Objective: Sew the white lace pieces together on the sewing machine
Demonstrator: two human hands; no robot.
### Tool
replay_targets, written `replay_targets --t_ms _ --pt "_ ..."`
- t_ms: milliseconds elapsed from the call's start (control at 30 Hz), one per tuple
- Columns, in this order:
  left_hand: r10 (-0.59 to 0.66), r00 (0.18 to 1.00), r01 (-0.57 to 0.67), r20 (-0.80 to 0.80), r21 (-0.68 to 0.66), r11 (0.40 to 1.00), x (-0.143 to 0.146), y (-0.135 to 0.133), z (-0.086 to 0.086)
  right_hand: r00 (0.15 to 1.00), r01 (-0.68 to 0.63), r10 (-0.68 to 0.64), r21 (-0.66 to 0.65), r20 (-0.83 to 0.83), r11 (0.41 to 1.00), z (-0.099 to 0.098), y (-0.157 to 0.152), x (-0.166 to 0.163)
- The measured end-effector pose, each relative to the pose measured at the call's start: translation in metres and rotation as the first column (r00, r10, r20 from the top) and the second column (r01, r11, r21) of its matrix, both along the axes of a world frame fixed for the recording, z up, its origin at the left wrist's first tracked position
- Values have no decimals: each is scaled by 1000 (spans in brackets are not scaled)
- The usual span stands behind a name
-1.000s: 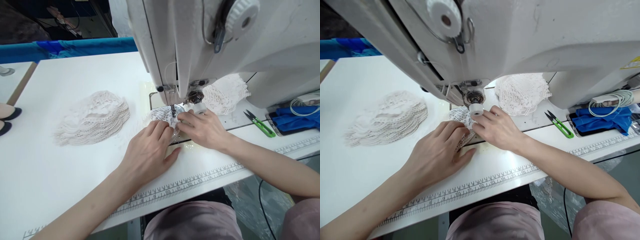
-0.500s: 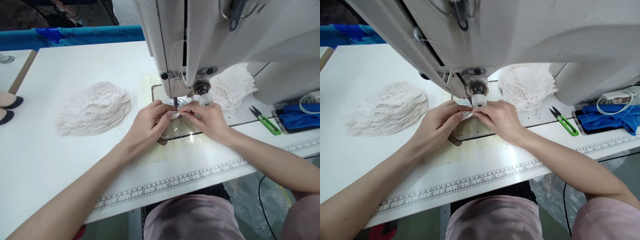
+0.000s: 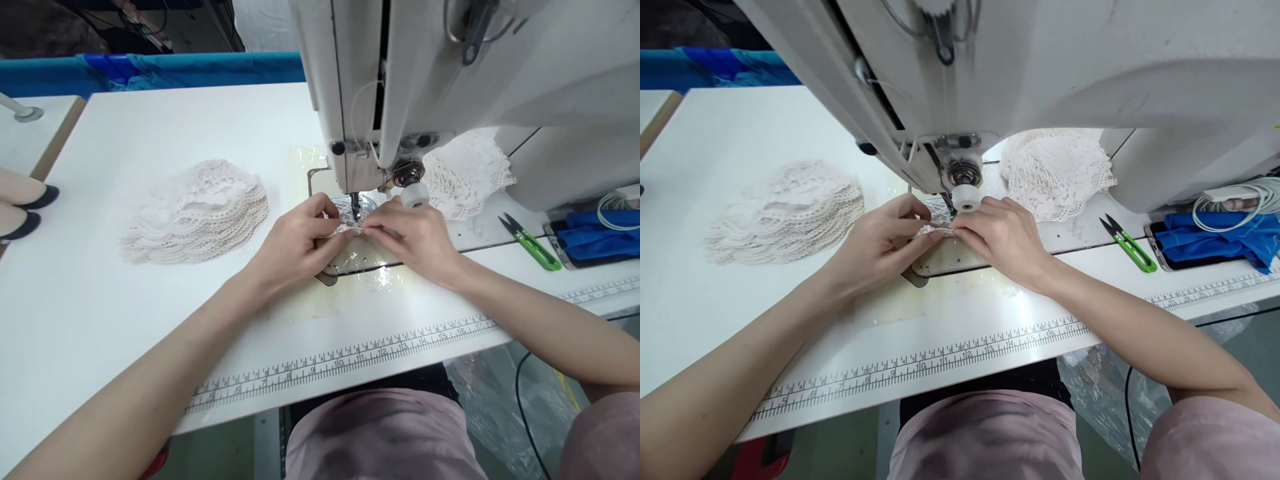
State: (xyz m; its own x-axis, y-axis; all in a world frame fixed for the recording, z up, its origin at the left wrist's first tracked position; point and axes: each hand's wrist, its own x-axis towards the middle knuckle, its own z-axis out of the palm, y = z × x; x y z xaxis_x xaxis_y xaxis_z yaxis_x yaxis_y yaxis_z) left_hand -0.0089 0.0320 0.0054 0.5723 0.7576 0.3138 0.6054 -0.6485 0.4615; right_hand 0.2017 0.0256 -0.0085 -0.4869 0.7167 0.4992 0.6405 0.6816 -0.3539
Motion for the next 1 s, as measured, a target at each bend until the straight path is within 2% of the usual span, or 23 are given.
replay_targets --t_ms 100,200,300,467,767,1000 --pt "-17 987 50 -161 204 978 1 -9 -3 994 -43 27 152 105 987 1 -2 2" --pt "44 948 97 -317 416 904 4 -23 -3 976 -87 13 332 219 939 2 -5 4" --pt "111 922 117 -372 538 835 6 -35 0 956 -112 -12 403 293 908 2 -9 6" --pt "106 900 133 -422 499 856 6 -39 4 944 -126 -12 395 329 910 0 -13 8" --pt "105 920 105 -378 496 862 5 -32 0 946 -128 1 372 324 919 -1 -11 6" --pt "138 908 82 -395 491 867 4 -22 -2 930 -93 -49 362 365 928 1 -6 4"
